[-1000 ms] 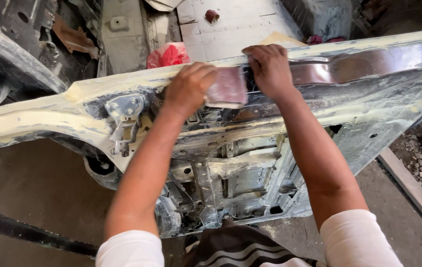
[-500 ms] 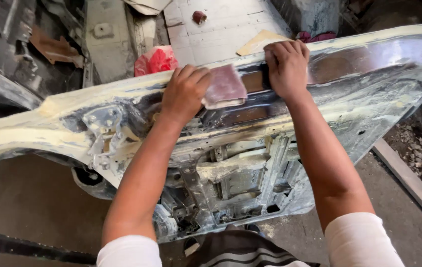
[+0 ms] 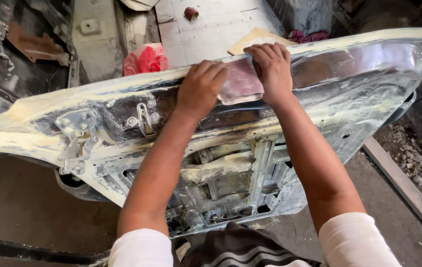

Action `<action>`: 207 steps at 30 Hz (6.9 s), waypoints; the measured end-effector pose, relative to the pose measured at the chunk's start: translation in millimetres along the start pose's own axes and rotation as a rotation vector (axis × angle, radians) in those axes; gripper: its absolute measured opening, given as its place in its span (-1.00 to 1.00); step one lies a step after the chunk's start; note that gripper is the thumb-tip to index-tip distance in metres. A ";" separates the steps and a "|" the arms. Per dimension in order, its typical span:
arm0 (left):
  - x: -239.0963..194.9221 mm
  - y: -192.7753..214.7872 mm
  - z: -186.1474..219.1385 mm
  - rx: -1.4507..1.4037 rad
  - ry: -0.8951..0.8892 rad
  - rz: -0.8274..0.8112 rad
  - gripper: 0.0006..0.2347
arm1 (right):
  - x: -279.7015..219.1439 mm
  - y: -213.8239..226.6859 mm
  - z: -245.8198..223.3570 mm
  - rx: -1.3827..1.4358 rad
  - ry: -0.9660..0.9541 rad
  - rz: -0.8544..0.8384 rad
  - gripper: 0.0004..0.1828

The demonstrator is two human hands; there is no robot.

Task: The person sands the surface of a car door using a sanding block. They move the block back and forth across the door's frame and edges, applying pressure to smooth the surface.

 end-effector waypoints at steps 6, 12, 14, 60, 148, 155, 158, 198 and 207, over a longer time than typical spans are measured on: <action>-44.8 26.0 -37.6 0.067 0.013 0.000 -0.79 | 0.4 -1.2 2.7 0.041 0.010 0.011 -0.63; -13.2 -2.1 -6.7 0.001 0.049 0.015 -0.75 | 0.0 -4.1 3.5 -0.002 0.013 0.006 -0.64; 0.9 -11.7 0.9 -0.046 0.008 0.021 -0.76 | -1.2 -3.3 4.0 0.005 0.014 0.006 -0.64; -91.0 55.7 -26.7 -1.762 0.721 0.197 -0.86 | -47.9 -17.8 -23.4 1.687 -0.817 0.069 -0.52; 1.6 27.2 -89.4 -0.357 0.365 -0.084 -0.82 | 41.3 -45.4 -23.6 0.529 -0.175 -0.128 -0.74; 8.0 27.9 -91.0 -0.312 0.192 -0.122 -0.78 | 29.9 -22.6 -12.1 0.112 0.032 -0.082 -0.56; 18.5 4.5 -72.0 -0.352 0.231 -0.086 -0.78 | 18.6 -24.2 13.7 -0.034 0.002 -0.118 -0.32; 29.3 -7.9 -35.8 -0.242 0.268 0.054 -0.76 | 15.4 -14.3 14.8 -0.120 -0.025 -0.100 -0.34; -5.9 31.2 -72.4 -0.179 0.325 0.085 -0.76 | 17.8 -12.9 14.1 -0.105 -0.024 -0.101 -0.30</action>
Point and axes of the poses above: each hand's wrist, its own x-axis towards the middle knuckle, its own y-axis out of the back of the hand, z = x × y, the point moved 3 cm from there along x, towards the middle knuckle, and after that the axes turned 1 degree about x, right-handed, at the moved point
